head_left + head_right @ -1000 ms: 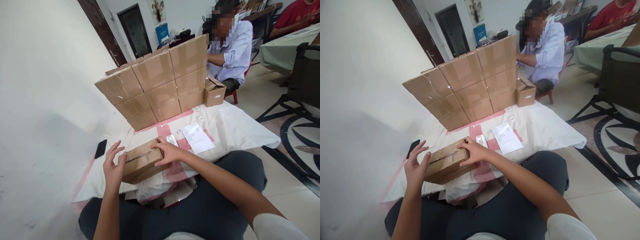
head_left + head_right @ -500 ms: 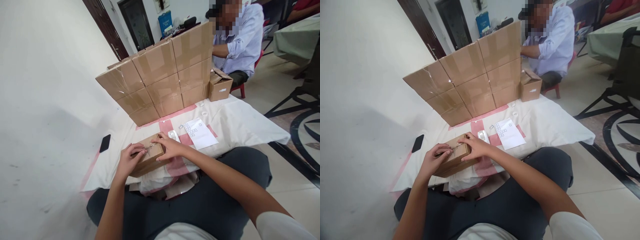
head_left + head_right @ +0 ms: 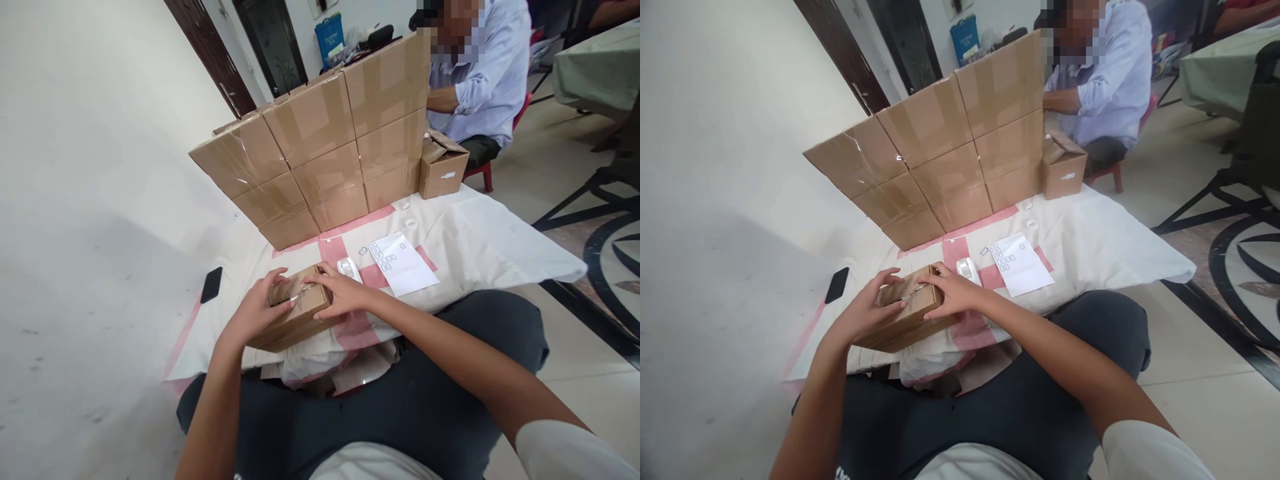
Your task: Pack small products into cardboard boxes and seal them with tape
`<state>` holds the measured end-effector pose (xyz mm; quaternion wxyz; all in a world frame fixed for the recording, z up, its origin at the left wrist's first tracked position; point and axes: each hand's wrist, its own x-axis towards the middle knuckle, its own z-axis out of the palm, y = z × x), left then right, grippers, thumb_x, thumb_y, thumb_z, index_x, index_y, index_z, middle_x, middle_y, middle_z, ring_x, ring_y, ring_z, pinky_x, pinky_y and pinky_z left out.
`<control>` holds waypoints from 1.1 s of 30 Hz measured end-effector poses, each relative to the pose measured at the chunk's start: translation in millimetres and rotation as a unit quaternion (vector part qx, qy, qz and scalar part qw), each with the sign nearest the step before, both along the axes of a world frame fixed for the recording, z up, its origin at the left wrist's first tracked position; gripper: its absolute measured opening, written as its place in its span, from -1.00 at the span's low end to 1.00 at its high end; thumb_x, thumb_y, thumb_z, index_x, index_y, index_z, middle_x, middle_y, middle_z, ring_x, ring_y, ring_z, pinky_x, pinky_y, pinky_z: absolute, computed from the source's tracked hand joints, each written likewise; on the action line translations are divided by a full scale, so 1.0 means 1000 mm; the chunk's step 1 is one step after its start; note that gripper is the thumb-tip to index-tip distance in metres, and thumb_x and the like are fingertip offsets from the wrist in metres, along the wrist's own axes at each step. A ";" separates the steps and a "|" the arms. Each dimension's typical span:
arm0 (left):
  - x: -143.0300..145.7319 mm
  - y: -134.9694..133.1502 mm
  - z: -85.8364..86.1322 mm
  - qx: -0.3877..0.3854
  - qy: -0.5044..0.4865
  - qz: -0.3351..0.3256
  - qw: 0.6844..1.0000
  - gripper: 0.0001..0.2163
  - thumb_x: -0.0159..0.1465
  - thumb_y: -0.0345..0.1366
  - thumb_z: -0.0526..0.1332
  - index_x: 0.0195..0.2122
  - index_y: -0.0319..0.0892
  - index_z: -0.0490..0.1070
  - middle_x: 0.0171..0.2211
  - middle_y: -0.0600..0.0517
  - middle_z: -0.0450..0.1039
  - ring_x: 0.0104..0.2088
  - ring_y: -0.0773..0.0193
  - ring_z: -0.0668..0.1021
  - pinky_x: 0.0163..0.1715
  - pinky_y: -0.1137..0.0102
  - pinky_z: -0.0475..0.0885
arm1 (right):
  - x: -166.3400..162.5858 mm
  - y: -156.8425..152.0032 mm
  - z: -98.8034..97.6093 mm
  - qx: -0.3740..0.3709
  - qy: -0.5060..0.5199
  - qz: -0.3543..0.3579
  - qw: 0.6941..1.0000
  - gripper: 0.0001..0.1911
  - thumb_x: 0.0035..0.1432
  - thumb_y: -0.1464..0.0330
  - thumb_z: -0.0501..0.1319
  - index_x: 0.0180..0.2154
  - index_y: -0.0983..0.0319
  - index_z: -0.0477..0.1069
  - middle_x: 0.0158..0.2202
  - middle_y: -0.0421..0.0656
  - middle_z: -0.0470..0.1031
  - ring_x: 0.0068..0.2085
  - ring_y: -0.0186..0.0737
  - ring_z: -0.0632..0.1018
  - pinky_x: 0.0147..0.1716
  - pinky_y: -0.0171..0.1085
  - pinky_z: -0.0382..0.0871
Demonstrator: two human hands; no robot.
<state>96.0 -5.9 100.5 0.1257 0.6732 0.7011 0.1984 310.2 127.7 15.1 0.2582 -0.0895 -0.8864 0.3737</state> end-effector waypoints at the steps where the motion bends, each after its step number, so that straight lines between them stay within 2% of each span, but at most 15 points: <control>1: -0.001 0.005 0.004 -0.015 0.001 -0.009 1.000 -0.36 0.20 -0.11 0.32 0.30 0.01 0.20 0.07 -0.08 0.47 0.09 0.03 0.51 0.10 0.13 0.40 | 0.000 0.000 0.000 0.001 0.000 0.001 1.000 -0.12 -0.07 0.09 0.49 0.26 0.05 0.25 0.16 -0.02 0.12 0.14 0.04 0.41 0.14 -0.02 0.37; 5: -0.008 0.027 0.009 -0.058 0.009 -0.032 0.998 -0.31 0.20 -0.08 0.31 0.35 -0.04 0.17 0.08 -0.13 0.46 0.03 0.02 0.54 0.08 0.12 0.44 | 0.003 0.000 0.004 0.000 -0.008 0.004 1.000 -0.13 -0.07 0.09 0.49 0.24 0.04 0.26 0.12 -0.04 0.16 0.05 0.01 0.46 0.05 -0.04 0.44; 7: -0.011 0.034 0.007 -0.091 -0.022 -0.054 0.994 -0.34 0.24 -0.06 0.28 0.35 -0.03 0.19 0.18 -0.14 0.42 0.10 0.02 0.53 0.11 0.15 0.44 | 0.004 0.000 0.006 -0.004 -0.012 0.002 1.000 -0.13 -0.08 0.08 0.50 0.24 0.03 0.27 0.11 -0.04 0.18 0.03 0.00 0.47 0.02 -0.06 0.45; 10: -0.014 0.037 0.001 -0.121 -0.075 -0.080 0.987 -0.46 0.31 -0.05 0.20 0.31 0.02 0.27 0.29 -0.05 0.34 0.23 0.05 0.46 0.21 0.19 0.38 | 0.005 0.000 0.007 -0.006 -0.015 -0.002 1.000 -0.13 -0.08 0.06 0.49 0.24 0.03 0.27 0.12 -0.04 0.18 0.01 -0.01 0.49 0.00 -0.06 0.46; 16: -0.011 0.040 -0.013 -0.065 -0.091 -0.003 0.994 -0.59 0.35 -0.07 0.10 0.17 -0.02 0.45 0.22 0.01 0.44 0.21 0.06 0.49 0.23 0.18 0.36 | 0.003 -0.002 0.008 0.021 -0.027 -0.018 0.999 -0.05 -0.12 0.01 0.50 0.28 0.00 0.23 0.21 -0.02 0.19 0.06 0.06 0.49 0.02 -0.04 0.45; 19: -0.003 0.040 -0.014 -0.025 -0.053 0.042 0.997 -0.61 0.39 -0.09 0.02 0.09 -0.06 0.51 0.14 -0.03 0.52 0.17 0.04 0.52 0.23 0.13 0.34 | 0.013 0.004 0.017 0.071 -0.033 -0.048 0.996 0.05 -0.20 -0.09 0.50 0.30 0.01 0.24 0.19 0.00 0.32 0.09 0.15 0.49 0.03 0.01 0.43; 21: 0.006 0.031 -0.013 0.008 0.018 0.065 0.998 -0.58 0.42 -0.07 -0.02 0.14 -0.05 0.47 0.16 -0.06 0.50 0.18 -0.01 0.49 0.24 0.05 0.30 | 0.026 0.017 0.026 0.084 -0.023 -0.090 0.992 -0.04 -0.09 -0.09 0.45 0.29 0.04 0.26 0.17 -0.01 0.40 0.09 0.13 0.50 0.05 0.00 0.41; 23: 0.019 0.014 -0.016 0.037 0.096 0.067 0.992 -0.53 0.41 0.02 0.01 0.26 -0.01 0.35 0.27 -0.08 0.38 0.26 -0.08 0.40 0.25 -0.05 0.24 | 0.044 0.036 0.033 0.067 -0.026 -0.170 0.983 -0.26 0.10 0.00 0.35 0.25 0.08 0.30 0.17 -0.03 0.44 0.06 0.05 0.53 0.04 -0.06 0.41; 25: 0.032 -0.008 -0.026 0.054 0.157 0.045 0.985 -0.36 0.32 0.14 0.13 0.37 0.04 0.17 0.39 -0.11 0.17 0.36 -0.22 0.25 0.25 -0.14 0.20 | 0.062 0.059 0.037 0.033 -0.078 -0.272 0.959 -0.41 0.20 0.07 0.27 0.20 0.13 0.35 0.15 -0.01 0.47 0.01 0.03 0.56 0.00 -0.08 0.42; 26: 0.037 -0.018 -0.032 0.065 0.183 0.038 0.980 -0.25 0.24 0.19 0.20 0.40 0.06 0.09 0.43 -0.12 0.08 0.39 -0.28 0.17 0.25 -0.19 0.16 | 0.070 0.070 0.036 0.015 -0.128 -0.322 0.938 -0.43 0.21 0.07 0.26 0.18 0.16 0.36 0.12 0.02 0.48 0.00 0.05 0.57 -0.01 -0.06 0.42; 28: 0.044 -0.031 -0.045 0.087 0.222 0.036 0.971 -0.14 0.18 0.20 0.28 0.43 0.07 0.00 0.45 -0.13 0.00 0.41 -0.34 0.09 0.27 -0.26 0.08 | 0.081 0.091 0.031 -0.023 -0.267 -0.423 0.866 -0.33 0.15 0.00 0.29 0.18 0.22 0.34 0.11 0.13 0.45 0.05 0.20 0.53 -0.01 0.04 0.39; 30: 0.042 -0.033 -0.055 0.096 0.243 0.047 0.964 -0.21 0.25 0.11 0.26 0.43 0.05 0.00 0.44 -0.13 0.02 0.41 -0.30 0.11 0.29 -0.26 0.03 | 0.084 0.103 0.020 -0.063 -0.400 -0.488 0.773 -0.15 0.02 -0.08 0.35 0.20 0.27 0.29 0.16 0.25 0.34 0.15 0.39 0.43 -0.01 0.19 0.34; 31: 0.039 -0.030 -0.058 0.097 0.251 0.054 0.962 -0.27 0.28 0.06 0.24 0.43 0.03 0.04 0.44 -0.13 0.04 0.40 -0.27 0.14 0.30 -0.25 0.01 | 0.082 0.107 0.014 -0.079 -0.443 -0.501 0.739 -0.08 -0.04 -0.10 0.37 0.21 0.28 0.27 0.18 0.28 0.28 0.18 0.46 0.37 -0.02 0.24 0.33; 32: 0.035 -0.025 -0.061 0.097 0.260 0.063 0.959 -0.32 0.31 0.02 0.22 0.41 0.00 0.08 0.43 -0.14 0.06 0.40 -0.24 0.16 0.31 -0.24 0.00 | 0.079 0.108 0.007 -0.090 -0.469 -0.506 0.719 -0.04 -0.09 -0.10 0.40 0.22 0.27 0.25 0.21 0.29 0.23 0.21 0.49 0.32 -0.04 0.26 0.33; 33: 0.030 -0.020 -0.062 0.096 0.271 0.073 0.955 -0.36 0.33 -0.02 0.21 0.40 -0.03 0.12 0.42 -0.15 0.08 0.39 -0.23 0.17 0.32 -0.23 0.00 | 0.075 0.107 0.002 -0.094 -0.476 -0.505 0.714 -0.03 -0.11 -0.09 0.42 0.23 0.25 0.23 0.22 0.27 0.19 0.22 0.49 0.29 -0.06 0.26 0.34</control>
